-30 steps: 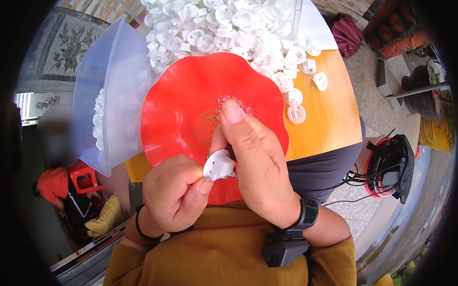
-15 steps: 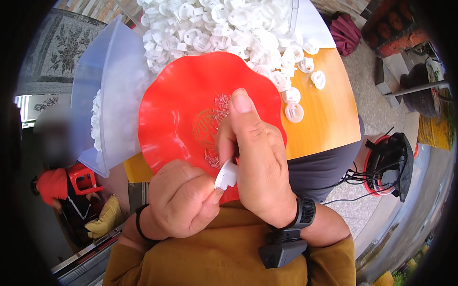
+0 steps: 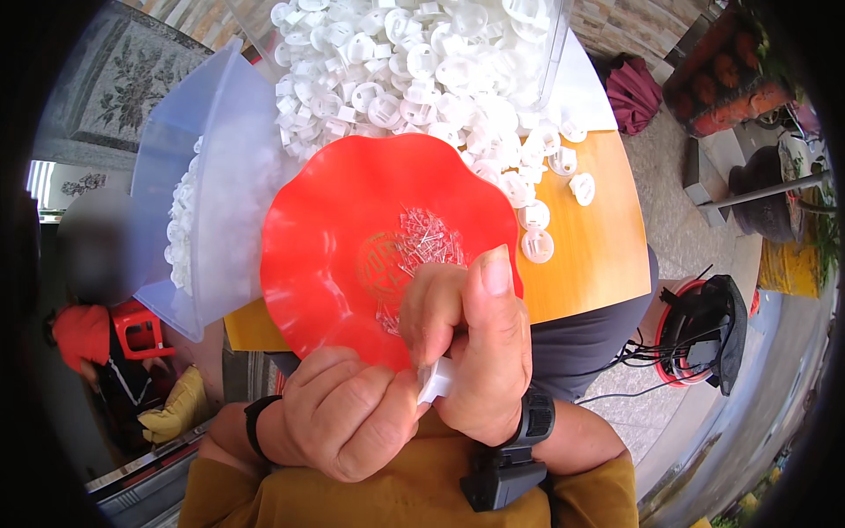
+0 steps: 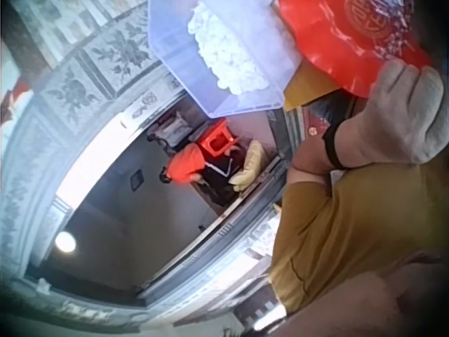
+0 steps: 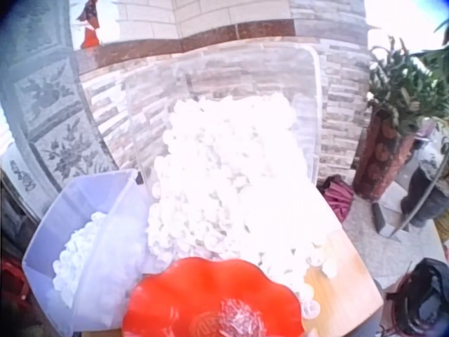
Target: Assembling small metal pins into white plastic caps.
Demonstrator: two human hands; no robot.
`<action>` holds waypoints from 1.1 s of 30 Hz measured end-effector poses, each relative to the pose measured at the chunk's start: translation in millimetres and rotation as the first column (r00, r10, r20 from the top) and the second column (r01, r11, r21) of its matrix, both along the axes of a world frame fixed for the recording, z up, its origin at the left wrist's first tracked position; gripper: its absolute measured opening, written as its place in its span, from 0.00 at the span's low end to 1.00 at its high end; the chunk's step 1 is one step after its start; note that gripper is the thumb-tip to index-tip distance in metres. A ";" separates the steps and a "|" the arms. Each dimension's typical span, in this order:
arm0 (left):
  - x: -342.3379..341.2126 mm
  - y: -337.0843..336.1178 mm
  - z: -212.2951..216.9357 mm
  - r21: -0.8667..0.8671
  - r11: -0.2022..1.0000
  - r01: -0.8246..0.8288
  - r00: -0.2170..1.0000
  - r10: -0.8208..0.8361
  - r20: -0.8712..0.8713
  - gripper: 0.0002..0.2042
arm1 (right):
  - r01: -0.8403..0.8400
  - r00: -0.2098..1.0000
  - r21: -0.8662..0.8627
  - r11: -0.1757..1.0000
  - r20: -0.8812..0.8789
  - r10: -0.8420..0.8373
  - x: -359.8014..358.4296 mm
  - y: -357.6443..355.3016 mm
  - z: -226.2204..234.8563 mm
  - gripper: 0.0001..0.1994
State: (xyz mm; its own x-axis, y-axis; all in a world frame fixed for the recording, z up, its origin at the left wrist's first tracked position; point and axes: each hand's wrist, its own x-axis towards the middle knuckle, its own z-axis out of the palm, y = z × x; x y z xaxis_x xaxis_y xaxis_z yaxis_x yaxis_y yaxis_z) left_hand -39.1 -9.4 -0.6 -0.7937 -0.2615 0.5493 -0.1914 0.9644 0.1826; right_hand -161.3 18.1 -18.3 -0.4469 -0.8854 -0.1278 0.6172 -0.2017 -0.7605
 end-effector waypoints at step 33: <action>21.0 0.4 35.5 0.043 0.993 0.112 0.974 -0.101 -0.201 0.08 | -0.612 0.771 0.142 0.778 0.325 0.548 6.6 1.9 18.9 0.21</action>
State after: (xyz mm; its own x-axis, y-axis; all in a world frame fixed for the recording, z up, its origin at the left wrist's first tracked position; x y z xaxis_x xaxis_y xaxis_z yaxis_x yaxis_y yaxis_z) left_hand -18.1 -9.1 34.9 -0.6956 -0.2147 0.6856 -0.0431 0.9650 0.2585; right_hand -154.7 20.0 0.6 0.2198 -0.8941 -0.3902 0.7325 0.4155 -0.5393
